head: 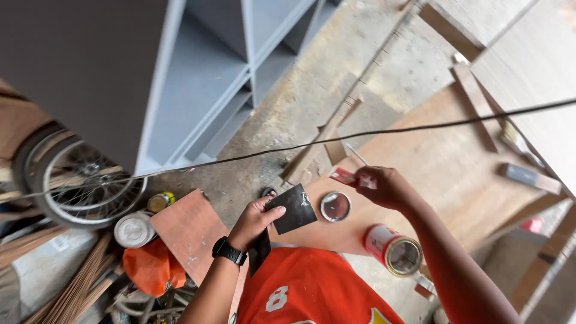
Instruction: The person sands wooden boards with sandpaper, inspects the wood, and uses a screwdriver to open a small can of wood filler.
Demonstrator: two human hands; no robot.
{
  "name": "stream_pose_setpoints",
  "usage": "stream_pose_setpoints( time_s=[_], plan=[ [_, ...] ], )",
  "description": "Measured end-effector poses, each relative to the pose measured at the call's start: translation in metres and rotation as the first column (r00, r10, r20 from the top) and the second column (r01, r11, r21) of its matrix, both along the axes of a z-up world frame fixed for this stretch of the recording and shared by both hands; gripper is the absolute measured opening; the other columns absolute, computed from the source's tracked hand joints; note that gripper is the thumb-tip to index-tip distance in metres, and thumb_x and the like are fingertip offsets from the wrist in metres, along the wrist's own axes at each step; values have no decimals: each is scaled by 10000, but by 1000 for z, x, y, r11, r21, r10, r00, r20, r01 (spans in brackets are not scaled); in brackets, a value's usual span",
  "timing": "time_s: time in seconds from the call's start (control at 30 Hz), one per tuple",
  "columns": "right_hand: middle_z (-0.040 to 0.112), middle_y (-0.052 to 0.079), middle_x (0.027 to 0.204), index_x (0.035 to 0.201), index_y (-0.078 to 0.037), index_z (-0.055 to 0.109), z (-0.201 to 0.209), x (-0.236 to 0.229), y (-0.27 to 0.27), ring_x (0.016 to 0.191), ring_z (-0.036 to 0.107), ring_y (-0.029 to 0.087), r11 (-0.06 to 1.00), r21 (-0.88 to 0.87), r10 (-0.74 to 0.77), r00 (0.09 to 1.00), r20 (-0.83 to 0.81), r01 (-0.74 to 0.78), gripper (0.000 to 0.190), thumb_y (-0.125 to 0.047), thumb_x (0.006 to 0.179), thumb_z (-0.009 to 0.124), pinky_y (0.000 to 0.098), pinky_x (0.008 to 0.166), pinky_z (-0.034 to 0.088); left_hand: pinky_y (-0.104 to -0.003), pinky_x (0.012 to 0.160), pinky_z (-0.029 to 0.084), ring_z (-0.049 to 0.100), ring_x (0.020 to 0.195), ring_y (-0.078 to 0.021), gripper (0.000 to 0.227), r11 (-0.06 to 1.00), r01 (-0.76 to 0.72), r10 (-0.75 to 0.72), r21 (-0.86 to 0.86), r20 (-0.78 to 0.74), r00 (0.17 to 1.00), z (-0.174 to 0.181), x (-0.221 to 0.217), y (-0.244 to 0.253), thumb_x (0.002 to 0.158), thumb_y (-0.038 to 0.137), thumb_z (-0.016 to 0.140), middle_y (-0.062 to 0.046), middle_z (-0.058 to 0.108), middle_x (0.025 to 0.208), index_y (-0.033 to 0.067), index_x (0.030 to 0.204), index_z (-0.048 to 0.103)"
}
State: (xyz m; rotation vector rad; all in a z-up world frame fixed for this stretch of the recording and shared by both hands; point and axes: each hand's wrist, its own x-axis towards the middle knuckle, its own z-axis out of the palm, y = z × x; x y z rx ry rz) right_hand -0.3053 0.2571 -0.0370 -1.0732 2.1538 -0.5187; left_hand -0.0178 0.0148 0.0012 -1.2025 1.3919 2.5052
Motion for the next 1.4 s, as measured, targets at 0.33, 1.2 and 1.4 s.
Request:
stream_pose_setpoints(
  time_s=[0.33, 1.2, 1.4],
  plan=[
    [765, 63, 1137, 1125, -254, 749, -63, -8, 122, 1060, 766, 368, 937, 350, 82, 969, -232, 5, 345, -346, 826, 897, 516, 890, 648, -173, 389, 372, 469, 433, -34, 214, 956, 38, -75, 292, 118, 990, -150, 9, 50, 950, 60, 797, -21, 764, 849, 81, 1161, 830],
    [710, 253, 1002, 1198, -100, 669, 25, 50, 109, 986, 724, 536, 979, -133, -153, 988, 28, 155, 187, -169, 1030, 624, 620, 810, 577, -134, 379, 368, 482, 395, -45, 144, 788, -365, 283, 495, 235, 930, -122, -32, 139, 972, 151, 804, 58, 422, 595, 169, 1080, 712],
    [601, 57, 883, 1073, -188, 665, 25, 96, 235, 832, 695, 322, 951, -307, -152, 893, -425, 16, 86, -193, 1084, 580, 421, 704, 594, -209, 491, 394, 527, 551, -86, 152, 995, -100, 98, 2, 202, 975, -98, -67, 150, 955, 265, 804, 21, 523, 657, 165, 1059, 754]
  ],
)
